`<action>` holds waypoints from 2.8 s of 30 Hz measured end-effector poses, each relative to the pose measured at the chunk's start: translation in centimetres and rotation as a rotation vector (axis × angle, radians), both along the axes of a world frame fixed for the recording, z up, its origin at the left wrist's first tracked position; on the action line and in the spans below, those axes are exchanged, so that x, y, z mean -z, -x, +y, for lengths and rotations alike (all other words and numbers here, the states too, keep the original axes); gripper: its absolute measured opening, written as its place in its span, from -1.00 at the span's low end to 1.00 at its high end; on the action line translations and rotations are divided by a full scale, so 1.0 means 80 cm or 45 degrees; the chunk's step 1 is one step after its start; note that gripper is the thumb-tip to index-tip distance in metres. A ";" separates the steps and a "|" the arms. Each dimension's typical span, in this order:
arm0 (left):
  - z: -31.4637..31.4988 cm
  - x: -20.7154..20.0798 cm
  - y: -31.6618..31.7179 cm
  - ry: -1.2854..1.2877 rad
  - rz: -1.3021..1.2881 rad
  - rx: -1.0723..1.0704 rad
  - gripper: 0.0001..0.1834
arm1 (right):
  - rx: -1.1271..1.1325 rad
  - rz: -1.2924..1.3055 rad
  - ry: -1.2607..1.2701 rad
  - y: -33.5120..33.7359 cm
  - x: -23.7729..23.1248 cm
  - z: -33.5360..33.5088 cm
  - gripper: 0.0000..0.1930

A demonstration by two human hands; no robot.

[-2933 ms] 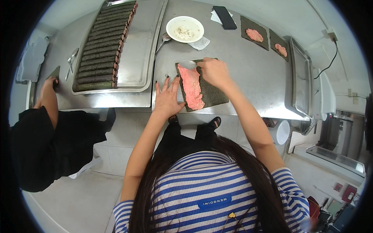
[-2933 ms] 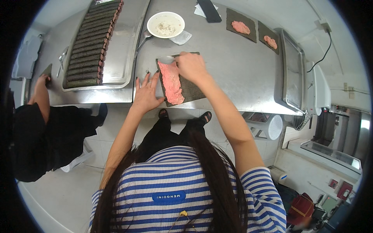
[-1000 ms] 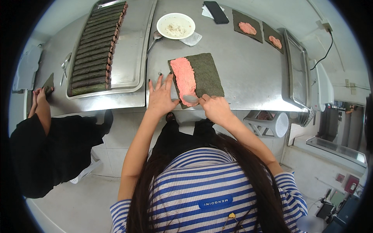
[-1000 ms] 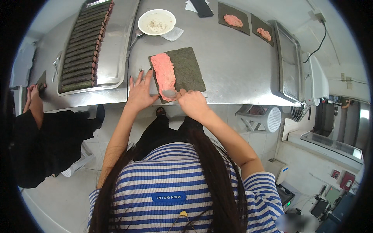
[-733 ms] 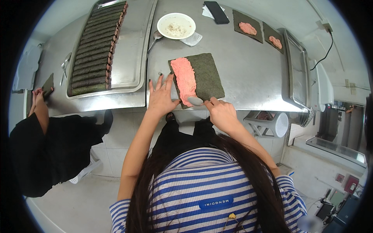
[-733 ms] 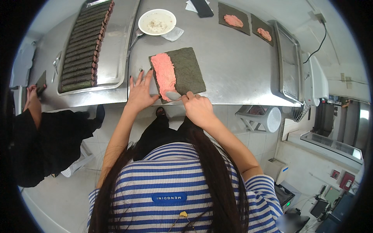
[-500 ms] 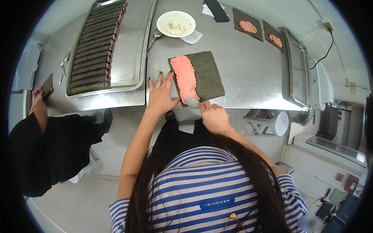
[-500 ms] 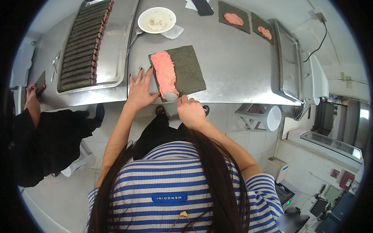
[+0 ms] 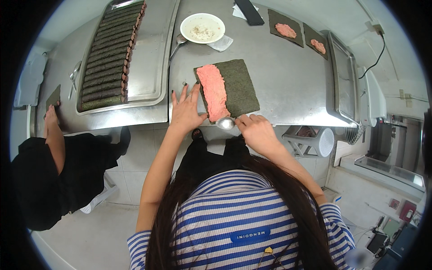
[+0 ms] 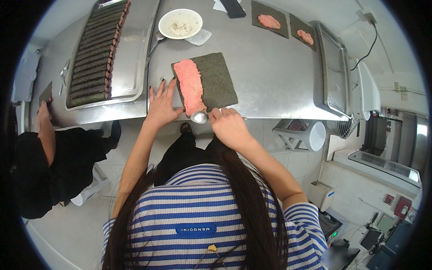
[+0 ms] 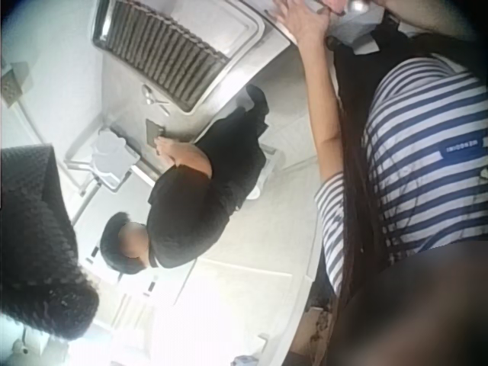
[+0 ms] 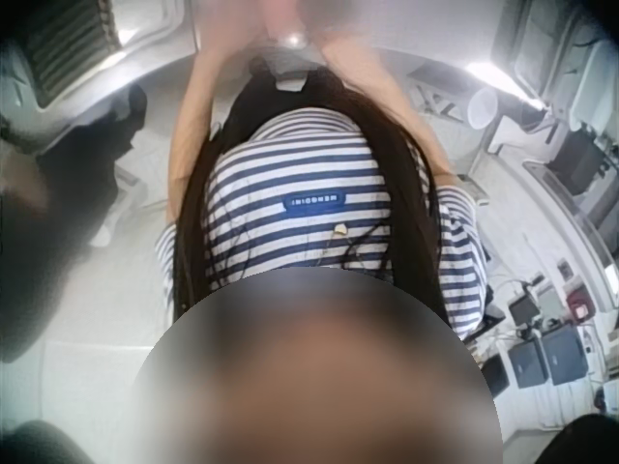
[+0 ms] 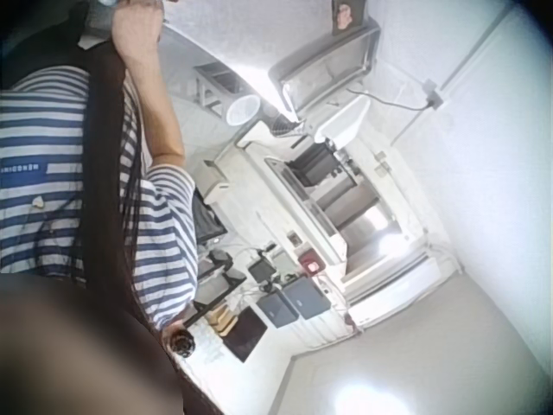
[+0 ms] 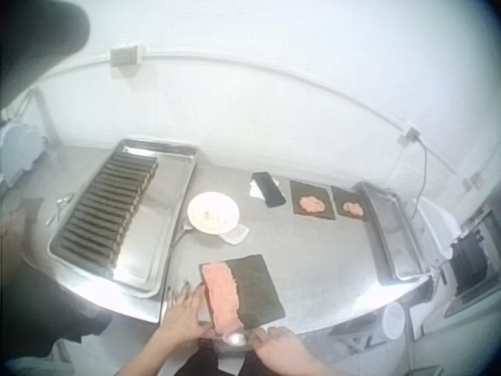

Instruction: The person spreads a pink paste onto nori sheets using a spoon, rolls the nori into cylindrical sushi rolls, and places them on a metal tray. The person repeats this process for multiple nori sheets.

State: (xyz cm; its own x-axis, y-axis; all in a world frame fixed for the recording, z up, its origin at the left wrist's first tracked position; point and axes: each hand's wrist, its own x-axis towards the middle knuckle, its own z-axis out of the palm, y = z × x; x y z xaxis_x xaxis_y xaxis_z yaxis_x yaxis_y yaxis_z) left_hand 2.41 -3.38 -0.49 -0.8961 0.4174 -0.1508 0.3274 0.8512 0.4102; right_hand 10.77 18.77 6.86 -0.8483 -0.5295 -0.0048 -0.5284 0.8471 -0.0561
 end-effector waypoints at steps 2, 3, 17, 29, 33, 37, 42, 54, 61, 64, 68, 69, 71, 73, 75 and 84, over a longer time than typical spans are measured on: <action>0.000 -0.002 0.000 0.012 -0.020 -0.001 0.09 | -0.037 0.006 -0.017 0.003 -0.003 0.012 -0.85; 0.002 -0.005 0.001 0.037 -0.051 -0.003 0.08 | -0.052 0.008 -0.026 0.004 -0.004 0.015 -0.85; 0.003 -0.013 0.002 0.087 -0.114 -0.005 0.07 | 0.132 0.084 -0.117 0.023 0.016 0.043 -0.87; 0.002 -0.008 0.001 0.047 -0.062 -0.008 0.08 | 0.068 -0.022 -0.063 0.015 0.033 0.006 -0.80; 0.001 -0.001 0.001 0.020 -0.030 -0.003 0.09 | 0.101 -0.024 -0.061 0.030 0.028 0.031 -0.82; 0.002 -0.006 0.002 0.048 -0.077 -0.006 0.07 | 0.190 -0.061 -0.011 0.045 0.009 0.038 -0.80; 0.001 -0.003 0.000 0.040 -0.033 -0.002 0.08 | 0.181 -0.042 0.127 0.084 0.012 0.020 -0.76; 0.000 -0.005 0.002 0.074 -0.051 -0.004 0.06 | -0.158 -0.264 -0.040 0.113 0.030 -0.001 -0.72; 0.001 -0.003 0.001 0.050 -0.042 -0.023 0.06 | -0.187 -0.325 -0.080 0.077 0.011 0.019 -0.85; 0.002 -0.006 0.001 0.059 -0.061 -0.023 0.06 | -0.238 -0.203 -0.057 0.074 0.007 0.039 -0.80; 0.003 -0.010 0.002 0.043 -0.082 -0.020 0.05 | -0.231 -0.012 0.023 0.086 0.038 0.053 -0.74; 0.002 -0.008 0.002 0.030 -0.061 -0.022 0.05 | -0.223 0.025 0.072 0.092 0.042 0.052 -0.74; 0.001 -0.002 0.000 0.003 -0.019 -0.025 0.05 | -0.210 0.039 0.069 0.106 0.047 0.047 -0.75; 0.002 -0.004 0.001 0.002 -0.031 -0.022 0.07 | -0.191 0.069 0.071 0.120 0.051 0.044 -0.75; 0.001 -0.004 0.001 -0.003 -0.032 -0.022 0.07 | -0.173 0.114 0.083 0.133 0.051 0.041 -0.75; 0.000 -0.002 0.002 0.001 -0.035 -0.031 0.09 | -0.033 -0.093 0.035 0.105 0.029 0.017 -0.75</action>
State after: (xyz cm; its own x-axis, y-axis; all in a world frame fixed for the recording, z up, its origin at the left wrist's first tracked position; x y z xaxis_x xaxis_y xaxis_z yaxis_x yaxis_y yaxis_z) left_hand 2.25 -3.38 -0.34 -0.9015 0.3954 -0.1760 0.2953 0.8592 0.4178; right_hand 2.36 20.12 4.50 -0.8323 -0.5520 -0.0512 -0.5437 0.8309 -0.1183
